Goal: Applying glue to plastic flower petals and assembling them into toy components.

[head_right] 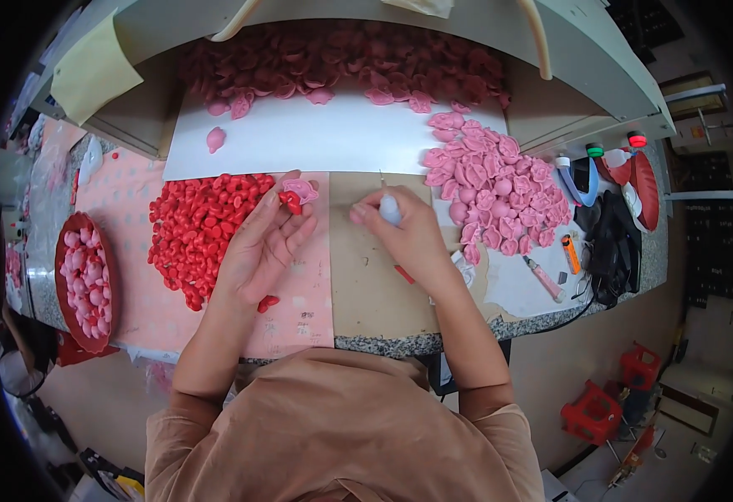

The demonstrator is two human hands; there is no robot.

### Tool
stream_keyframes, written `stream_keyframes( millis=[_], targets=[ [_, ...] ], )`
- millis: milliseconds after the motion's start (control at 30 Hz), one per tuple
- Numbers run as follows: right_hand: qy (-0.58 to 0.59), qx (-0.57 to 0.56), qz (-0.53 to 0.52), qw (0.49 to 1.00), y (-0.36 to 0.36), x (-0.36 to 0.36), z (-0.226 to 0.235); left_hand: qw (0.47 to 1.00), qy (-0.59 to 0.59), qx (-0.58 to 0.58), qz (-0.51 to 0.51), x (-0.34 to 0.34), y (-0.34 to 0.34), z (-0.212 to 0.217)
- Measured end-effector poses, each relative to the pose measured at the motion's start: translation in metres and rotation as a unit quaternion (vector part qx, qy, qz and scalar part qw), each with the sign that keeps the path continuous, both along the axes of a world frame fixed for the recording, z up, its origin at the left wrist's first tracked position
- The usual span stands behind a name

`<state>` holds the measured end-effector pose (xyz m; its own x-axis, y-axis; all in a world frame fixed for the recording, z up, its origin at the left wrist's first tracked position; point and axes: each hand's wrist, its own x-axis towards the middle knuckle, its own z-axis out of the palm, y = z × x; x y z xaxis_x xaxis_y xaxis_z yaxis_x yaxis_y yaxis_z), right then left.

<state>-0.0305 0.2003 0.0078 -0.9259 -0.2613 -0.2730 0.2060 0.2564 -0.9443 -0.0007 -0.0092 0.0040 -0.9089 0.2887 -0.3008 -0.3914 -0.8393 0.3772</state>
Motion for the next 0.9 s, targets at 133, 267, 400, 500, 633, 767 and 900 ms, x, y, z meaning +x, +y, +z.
stream_keyframes(
  millis=[133, 267, 400, 500, 633, 767, 900],
  targets=[
    [0.203, 0.191, -0.062, 0.958, 0.010, -0.003, 0.009, 1.000, 0.004, 0.004, -0.003, 0.000, 0.000, 0.001],
    [0.222, 0.173, 0.021, 0.959, 0.015, -0.004, 0.011, 1.000, -0.007, -0.002, -0.003, 0.001, -0.001, 0.000],
    [0.241, 0.265, 0.043, 0.933, 0.006, -0.002, 0.011, 1.000, -0.024, -0.011, 0.005, 0.002, -0.002, 0.002],
    [0.246, 0.268, 0.071, 0.929, 0.006, -0.003, 0.012, 1.000, -0.015, -0.008, -0.001, 0.000, -0.001, -0.001],
    [0.250, 0.233, 0.076, 0.937, 0.005, -0.008, 0.015, 1.000, -0.017, -0.010, -0.002, 0.001, 0.000, -0.001],
    [0.230, 0.264, 0.091, 0.932, 0.002, -0.006, 0.016, 0.999, -0.021, -0.031, -0.018, 0.003, 0.000, -0.003],
    [0.157, 0.078, -0.012, 0.984, 0.003, -0.003, 0.004, 0.998, -0.022, -0.044, -0.040, 0.003, 0.006, -0.009]
  ],
)
